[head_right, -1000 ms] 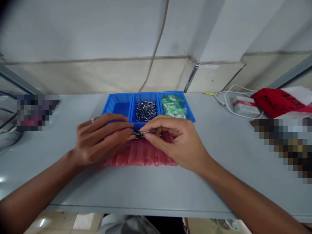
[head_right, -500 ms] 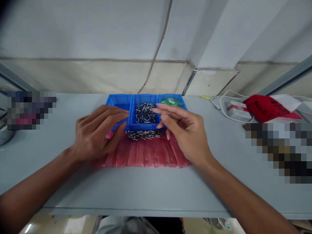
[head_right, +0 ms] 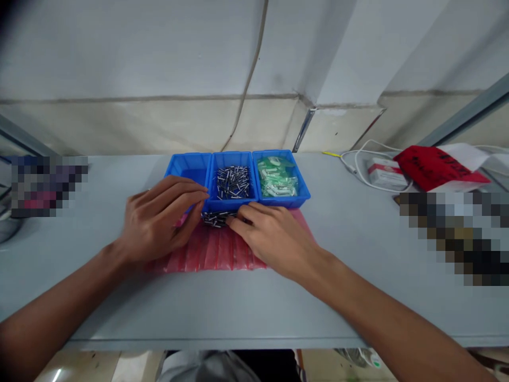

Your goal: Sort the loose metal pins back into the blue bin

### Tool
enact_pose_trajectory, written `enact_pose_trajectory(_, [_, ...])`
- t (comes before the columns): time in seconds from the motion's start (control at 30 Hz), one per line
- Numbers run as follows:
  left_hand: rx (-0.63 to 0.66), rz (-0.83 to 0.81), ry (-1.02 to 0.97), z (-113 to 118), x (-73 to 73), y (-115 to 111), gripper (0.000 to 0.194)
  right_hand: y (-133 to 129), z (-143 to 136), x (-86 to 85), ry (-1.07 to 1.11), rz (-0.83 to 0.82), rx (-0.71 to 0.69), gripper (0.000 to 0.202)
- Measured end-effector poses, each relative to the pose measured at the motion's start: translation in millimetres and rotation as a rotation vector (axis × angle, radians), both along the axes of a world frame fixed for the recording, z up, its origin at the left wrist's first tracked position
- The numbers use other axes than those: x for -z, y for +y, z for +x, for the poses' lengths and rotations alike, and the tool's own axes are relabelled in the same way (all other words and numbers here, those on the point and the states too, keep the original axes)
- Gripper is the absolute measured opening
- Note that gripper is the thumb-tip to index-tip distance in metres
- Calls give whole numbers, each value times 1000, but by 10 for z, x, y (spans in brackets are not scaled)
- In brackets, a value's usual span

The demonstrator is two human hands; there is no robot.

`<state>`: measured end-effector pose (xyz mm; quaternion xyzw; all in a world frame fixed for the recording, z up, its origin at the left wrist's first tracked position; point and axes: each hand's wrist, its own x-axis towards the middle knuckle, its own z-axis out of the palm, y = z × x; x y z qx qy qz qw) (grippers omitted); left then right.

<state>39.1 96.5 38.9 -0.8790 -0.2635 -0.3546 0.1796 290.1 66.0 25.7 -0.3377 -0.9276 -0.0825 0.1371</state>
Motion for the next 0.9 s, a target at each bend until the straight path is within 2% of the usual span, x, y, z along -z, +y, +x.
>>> enact_pose_trajectory(0.1, [20, -21, -7, 2, 13, -1, 19, -13, -13, -62, 148, 44, 7, 26])
enact_pose_trajectory(0.2, [80, -29, -1, 2, 10, -17, 23, -48, -42, -179, 520, 37, 11, 21])
enact_pose_trajectory(0.3, [127, -5, 16, -1, -6, -36, 30, -90, -62, -288, 938, -251, 12, 17])
enact_pose_trajectory(0.4, [151, 44, 27, -12, -25, -47, 24, -109, -61, -318, 1162, -514, 5, 17])
enact_pose_trajectory(0.47, [158, 65, 29, -23, -37, -50, 17, -108, -56, -305, 1197, -590, 5, 15])
enact_pose_trajectory(0.57, [129, 68, 34, -34, -46, -52, 12, -102, -55, -283, 1191, -611, 50, 13])
enact_pose_trajectory(0.77, [156, 61, -29, -15, -36, -63, 18, -108, -64, -264, 1258, -603, 69, 17])
enact_pose_trajectory(0.9, [163, 69, 2, -2, -35, -88, 10, -102, -54, -253, 1230, -646, 70, 15])
